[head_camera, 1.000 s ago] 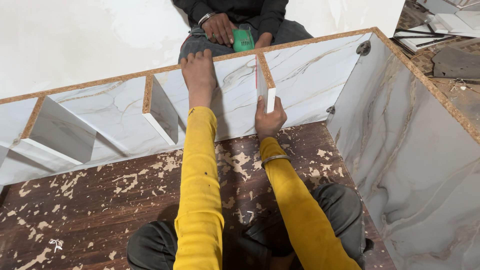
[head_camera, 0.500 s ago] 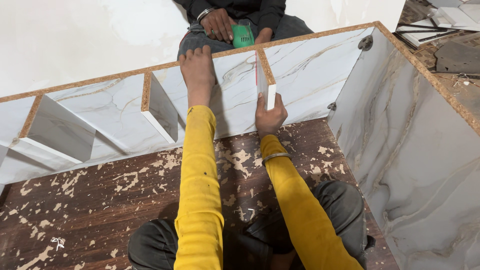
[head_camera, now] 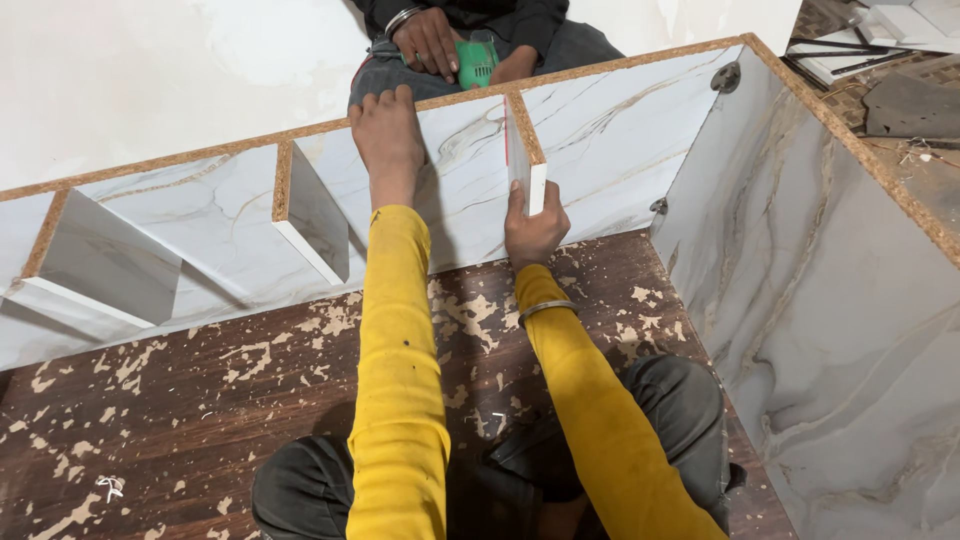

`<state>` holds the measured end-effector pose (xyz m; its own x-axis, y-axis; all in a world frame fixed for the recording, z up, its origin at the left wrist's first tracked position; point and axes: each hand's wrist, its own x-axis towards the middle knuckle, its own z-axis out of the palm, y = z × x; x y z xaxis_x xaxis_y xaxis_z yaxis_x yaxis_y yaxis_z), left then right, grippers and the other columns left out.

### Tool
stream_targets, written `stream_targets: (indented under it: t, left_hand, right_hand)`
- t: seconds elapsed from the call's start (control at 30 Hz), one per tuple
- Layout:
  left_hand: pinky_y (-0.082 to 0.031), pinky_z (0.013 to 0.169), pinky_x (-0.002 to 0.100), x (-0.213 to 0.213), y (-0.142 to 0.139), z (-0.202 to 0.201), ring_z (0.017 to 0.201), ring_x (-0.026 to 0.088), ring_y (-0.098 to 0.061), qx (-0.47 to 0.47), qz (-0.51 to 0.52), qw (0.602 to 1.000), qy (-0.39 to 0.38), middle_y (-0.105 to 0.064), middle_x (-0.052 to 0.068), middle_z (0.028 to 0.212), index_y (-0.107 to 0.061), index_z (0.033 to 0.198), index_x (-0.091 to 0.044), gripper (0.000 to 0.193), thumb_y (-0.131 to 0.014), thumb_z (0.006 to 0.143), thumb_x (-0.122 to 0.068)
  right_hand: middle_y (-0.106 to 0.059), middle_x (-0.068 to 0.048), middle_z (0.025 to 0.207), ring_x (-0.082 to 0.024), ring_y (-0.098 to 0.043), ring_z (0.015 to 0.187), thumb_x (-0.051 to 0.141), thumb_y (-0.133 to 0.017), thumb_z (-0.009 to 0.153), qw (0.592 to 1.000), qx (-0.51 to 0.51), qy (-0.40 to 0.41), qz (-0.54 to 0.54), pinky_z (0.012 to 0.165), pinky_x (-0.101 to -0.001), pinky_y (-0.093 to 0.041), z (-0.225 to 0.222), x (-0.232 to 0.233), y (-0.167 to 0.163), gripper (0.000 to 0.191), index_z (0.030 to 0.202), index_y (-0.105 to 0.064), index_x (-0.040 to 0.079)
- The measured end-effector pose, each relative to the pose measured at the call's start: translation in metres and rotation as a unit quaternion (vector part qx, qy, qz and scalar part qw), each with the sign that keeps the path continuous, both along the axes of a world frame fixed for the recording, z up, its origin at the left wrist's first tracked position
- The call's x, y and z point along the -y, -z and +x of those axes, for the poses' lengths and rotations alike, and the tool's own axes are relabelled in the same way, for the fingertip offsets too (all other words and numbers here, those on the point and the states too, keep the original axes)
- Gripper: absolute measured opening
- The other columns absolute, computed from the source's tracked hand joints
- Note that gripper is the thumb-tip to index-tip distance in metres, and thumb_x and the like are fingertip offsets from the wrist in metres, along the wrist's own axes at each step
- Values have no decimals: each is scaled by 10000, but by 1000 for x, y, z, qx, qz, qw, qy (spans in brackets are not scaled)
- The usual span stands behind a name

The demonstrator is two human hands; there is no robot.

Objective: The person sits on the floor fitting a white divider panel into a partially built cabinet, then moves to a table saw bench where they use a tape measure to take repeated measurements of the saw gap and a long white strip, and handle a hammer while positioning the strip on the bench.

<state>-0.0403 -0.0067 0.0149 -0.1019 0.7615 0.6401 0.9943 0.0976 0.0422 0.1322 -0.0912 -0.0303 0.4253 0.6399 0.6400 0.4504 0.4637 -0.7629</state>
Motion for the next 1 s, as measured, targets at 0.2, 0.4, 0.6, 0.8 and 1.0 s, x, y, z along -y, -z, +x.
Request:
stream_targets:
  t: [0.2, 0.4, 0.6, 0.8, 1.0]
  left_hand:
    - [-441, 907, 416, 2, -2, 1, 1008, 300, -635, 3, 6, 1000, -1, -716, 104, 991, -660, 982, -108, 230, -692, 780, -4]
    - [-441, 901, 415, 3, -3, 2, 1008, 302, -635, -2, -2, 1000, -3, -715, 104, 980, -657, 987, -108, 249, -697, 768, 3]
    - [-441, 904, 424, 2, -4, 2, 1019, 310, -632, 4, -4, 1000, 0, -716, 112, 992, -656, 986, -104, 217, -688, 799, 0]
    - [-436, 919, 414, 2, -5, 3, 1035, 300, -628, 15, -24, 1000, -7, -715, 109, 1012, -661, 990, -107, 232, -690, 788, 2]
    - [-434, 913, 411, 1, -6, 3, 1037, 300, -627, 13, -29, 999, -7, -715, 105, 1018, -665, 1003, -108, 242, -691, 792, 7]
  right_hand:
    - [-718, -230, 797, -371, -747, 708, 231, -717, 940, 1000, 4, 8, -13, 674, -457, -594, 0, 0, -2, 278, 969, -652, -37]
    - [-725, -224, 804, -369, -748, 710, 225, -715, 940, 1000, 6, 8, 8, 675, -456, -592, 0, 2, -4, 268, 974, -654, -34]
    - [-723, -225, 796, -378, -740, 701, 227, -725, 943, 1000, 12, 15, 13, 671, -457, -586, 0, 2, -4, 272, 972, -654, -34]
    - [-734, -212, 802, -351, -761, 717, 234, -709, 952, 1000, 9, 12, -1, 686, -444, -608, 0, 1, -4, 271, 991, -664, -30]
    - [-735, -213, 790, -350, -763, 708, 235, -705, 953, 999, 19, 19, -23, 680, -449, -613, -1, 0, -4, 275, 997, -657, -32]
